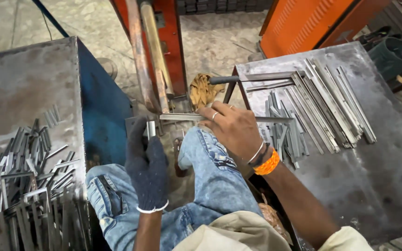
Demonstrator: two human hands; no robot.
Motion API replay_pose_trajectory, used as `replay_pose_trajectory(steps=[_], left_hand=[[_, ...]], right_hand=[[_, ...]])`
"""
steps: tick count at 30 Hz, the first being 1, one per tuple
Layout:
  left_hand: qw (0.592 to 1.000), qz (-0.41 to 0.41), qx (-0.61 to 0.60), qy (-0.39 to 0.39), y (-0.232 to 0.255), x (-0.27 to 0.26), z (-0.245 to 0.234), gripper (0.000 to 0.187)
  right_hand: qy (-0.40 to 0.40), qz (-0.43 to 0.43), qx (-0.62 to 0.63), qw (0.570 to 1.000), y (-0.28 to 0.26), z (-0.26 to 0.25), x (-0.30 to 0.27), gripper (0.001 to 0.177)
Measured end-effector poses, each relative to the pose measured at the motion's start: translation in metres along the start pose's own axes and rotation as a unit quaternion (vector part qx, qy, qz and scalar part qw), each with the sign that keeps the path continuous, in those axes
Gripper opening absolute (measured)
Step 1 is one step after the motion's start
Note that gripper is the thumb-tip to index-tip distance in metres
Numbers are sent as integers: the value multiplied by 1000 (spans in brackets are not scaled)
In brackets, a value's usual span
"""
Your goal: Assembling and welding small metal strips into rectangular frames using a spot welding machine.
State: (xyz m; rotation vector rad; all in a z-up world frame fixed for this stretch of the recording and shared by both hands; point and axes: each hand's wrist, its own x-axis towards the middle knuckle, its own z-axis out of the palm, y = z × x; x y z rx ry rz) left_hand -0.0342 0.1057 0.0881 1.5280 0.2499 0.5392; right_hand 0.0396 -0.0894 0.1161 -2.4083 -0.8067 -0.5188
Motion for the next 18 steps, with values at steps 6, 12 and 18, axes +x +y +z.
replay_pose_trajectory(steps=[6,12,18], left_hand=[[966,199,163,-30,-13,12,7,37],[995,41,76,-44,-14,15,15,35],[992,70,102,-16,-22,12,19,31]], right_hand=[[26,-63,-28,997,11,2,8,20],[42,-93,-13,995,19,6,8,20],[42,-80,-3,996,20,7,9,19]])
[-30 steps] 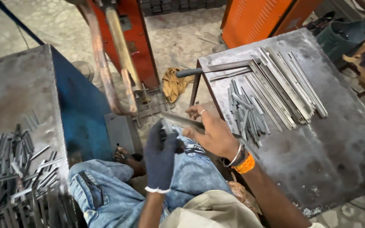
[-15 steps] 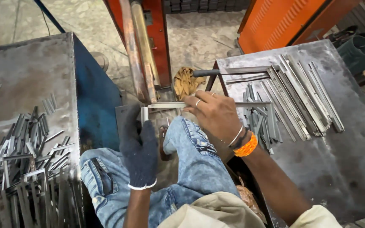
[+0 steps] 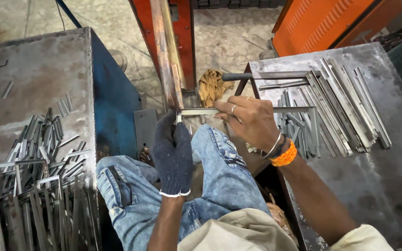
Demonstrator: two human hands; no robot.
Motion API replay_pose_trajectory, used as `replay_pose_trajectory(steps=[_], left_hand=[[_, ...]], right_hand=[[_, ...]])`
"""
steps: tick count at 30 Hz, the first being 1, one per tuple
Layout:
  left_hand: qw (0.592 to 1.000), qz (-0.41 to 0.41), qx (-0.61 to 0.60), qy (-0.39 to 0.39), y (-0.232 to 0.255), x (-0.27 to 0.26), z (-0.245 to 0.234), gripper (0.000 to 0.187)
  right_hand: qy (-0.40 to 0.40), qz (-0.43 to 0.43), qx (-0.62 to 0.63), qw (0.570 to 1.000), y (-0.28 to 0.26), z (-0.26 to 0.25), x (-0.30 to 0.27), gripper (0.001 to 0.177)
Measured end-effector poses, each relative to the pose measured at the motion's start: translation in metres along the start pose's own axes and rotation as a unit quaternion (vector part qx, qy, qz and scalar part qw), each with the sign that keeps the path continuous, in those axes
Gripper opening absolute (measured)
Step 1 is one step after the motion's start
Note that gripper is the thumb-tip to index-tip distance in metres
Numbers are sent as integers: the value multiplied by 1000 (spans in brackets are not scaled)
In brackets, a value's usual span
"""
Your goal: Assembling and welding small metal strips into rectangular frames using a spot welding machine.
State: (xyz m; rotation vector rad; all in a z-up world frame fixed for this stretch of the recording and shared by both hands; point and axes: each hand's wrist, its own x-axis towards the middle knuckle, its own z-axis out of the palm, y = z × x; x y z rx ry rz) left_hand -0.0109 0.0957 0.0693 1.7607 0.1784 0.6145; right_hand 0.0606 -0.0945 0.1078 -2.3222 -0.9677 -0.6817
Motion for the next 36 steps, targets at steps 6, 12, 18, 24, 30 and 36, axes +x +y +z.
replay_pose_trajectory(steps=[6,12,18,24,30,36], left_hand=[[995,-88,-49,3,3,2,2,34],[1000,2,-13,3,4,3,2,33],[1000,13,19,12,3,2,4,31],[1000,-5,10,21,7,2,4,30],[1000,1,14,22,9,0,0,32],[1000,29,-8,-5,27,-6,-8,34]], right_hand=[[-6,4,-4,1000,-2,-3,4,17],[-10,4,15,1000,2,-1,2,18],[-16,3,5,1000,2,-2,3,17],[-14,-9,0,1000,1,-2,3,19],[-41,8,-22,999,0,-1,3,19],[-13,-22,-11,1000,-1,-3,5,20]])
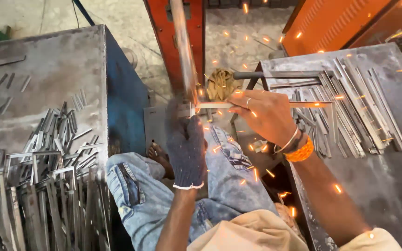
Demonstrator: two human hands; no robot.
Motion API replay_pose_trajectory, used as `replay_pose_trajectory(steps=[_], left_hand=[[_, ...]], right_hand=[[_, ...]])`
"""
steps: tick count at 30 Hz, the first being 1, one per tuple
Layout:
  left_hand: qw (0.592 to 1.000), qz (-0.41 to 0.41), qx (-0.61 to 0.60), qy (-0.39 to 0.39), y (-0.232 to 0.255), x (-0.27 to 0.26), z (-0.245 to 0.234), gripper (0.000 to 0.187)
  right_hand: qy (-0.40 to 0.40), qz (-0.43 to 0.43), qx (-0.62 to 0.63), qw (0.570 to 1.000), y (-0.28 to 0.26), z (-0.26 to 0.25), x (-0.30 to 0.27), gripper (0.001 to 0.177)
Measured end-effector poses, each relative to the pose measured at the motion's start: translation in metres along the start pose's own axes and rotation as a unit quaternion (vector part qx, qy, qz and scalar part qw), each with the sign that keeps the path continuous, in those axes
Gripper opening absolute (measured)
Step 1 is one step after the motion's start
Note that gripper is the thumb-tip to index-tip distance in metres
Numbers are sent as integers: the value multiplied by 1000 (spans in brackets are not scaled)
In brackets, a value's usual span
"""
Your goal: Assembling and welding small metal strips into rectangular frames using a spot welding machine.
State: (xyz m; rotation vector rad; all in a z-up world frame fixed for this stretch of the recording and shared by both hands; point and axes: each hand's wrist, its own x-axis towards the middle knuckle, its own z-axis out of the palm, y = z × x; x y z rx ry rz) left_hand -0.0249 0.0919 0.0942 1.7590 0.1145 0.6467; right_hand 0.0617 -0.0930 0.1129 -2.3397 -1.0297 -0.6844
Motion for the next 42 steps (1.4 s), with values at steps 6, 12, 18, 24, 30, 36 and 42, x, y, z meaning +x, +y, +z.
replay_pose_trajectory(steps=[6,12,18,24,30,36,42], left_hand=[[954,-187,-233,38,-18,-45,-2,52],[814,-409,-332,-243,-42,-94,36,34],[661,-475,-560,-154,-66,-91,66,34],[773,-370,-516,-16,-106,-63,52,28],[895,-266,-354,52,-88,-30,1,29],[892,-298,-244,235,-93,-16,-16,19],[961,-158,-194,116,-110,-32,-31,20]], right_hand=[[-40,98,78,991,-16,3,-26,18],[114,328,466,814,-22,23,-65,18],[202,413,575,677,-50,18,-80,31],[122,468,511,710,-41,85,-186,44],[-179,472,390,770,-8,40,-271,24],[-49,628,-66,774,180,19,-307,32],[40,501,-275,819,307,50,-333,14]])
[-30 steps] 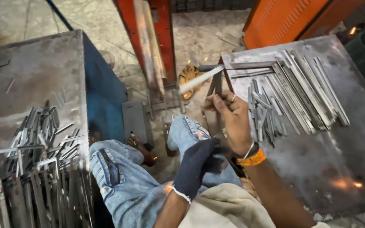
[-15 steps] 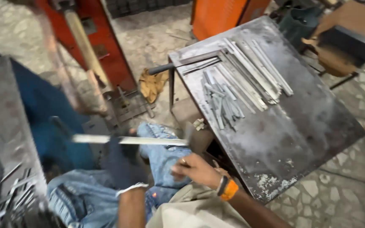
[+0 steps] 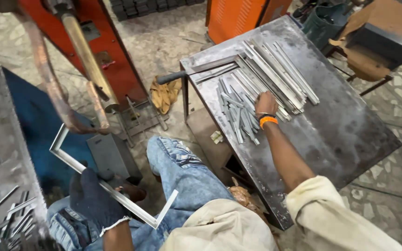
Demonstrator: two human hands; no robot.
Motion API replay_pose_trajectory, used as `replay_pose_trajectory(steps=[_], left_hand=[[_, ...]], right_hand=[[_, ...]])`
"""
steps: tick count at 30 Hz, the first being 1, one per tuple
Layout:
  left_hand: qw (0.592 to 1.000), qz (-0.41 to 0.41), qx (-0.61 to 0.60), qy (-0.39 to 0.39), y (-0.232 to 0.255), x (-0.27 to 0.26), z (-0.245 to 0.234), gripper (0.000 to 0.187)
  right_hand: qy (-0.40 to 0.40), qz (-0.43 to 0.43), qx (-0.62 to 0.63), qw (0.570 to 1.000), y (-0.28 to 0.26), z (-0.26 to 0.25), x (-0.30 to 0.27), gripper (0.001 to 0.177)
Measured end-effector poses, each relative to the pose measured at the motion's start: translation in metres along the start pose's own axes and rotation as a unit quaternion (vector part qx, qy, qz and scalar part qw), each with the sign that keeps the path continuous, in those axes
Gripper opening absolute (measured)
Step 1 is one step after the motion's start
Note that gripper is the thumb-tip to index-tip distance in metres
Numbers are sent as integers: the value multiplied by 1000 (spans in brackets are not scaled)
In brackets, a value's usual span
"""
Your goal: Assembling and welding small metal strips into rectangular frames using a spot welding machine.
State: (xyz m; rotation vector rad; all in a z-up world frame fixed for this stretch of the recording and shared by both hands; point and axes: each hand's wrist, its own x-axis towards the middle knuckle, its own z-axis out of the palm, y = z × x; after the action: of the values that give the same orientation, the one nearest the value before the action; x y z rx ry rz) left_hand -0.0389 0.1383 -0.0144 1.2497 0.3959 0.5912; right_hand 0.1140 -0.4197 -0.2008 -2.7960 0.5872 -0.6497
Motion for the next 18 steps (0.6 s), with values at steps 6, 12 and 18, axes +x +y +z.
replay_pose_trajectory(steps=[6,12,18], left_hand=[[998,-61,-28,10,54,-6,17,18],[995,-69,66,-1,88,-9,26,34],[995,-66,77,-25,100,-11,15,39]], right_hand=[[17,74,-1,997,-10,-26,3,10],[-124,171,547,810,-126,-141,-51,26],[-187,-20,559,808,-267,-190,-99,37]])
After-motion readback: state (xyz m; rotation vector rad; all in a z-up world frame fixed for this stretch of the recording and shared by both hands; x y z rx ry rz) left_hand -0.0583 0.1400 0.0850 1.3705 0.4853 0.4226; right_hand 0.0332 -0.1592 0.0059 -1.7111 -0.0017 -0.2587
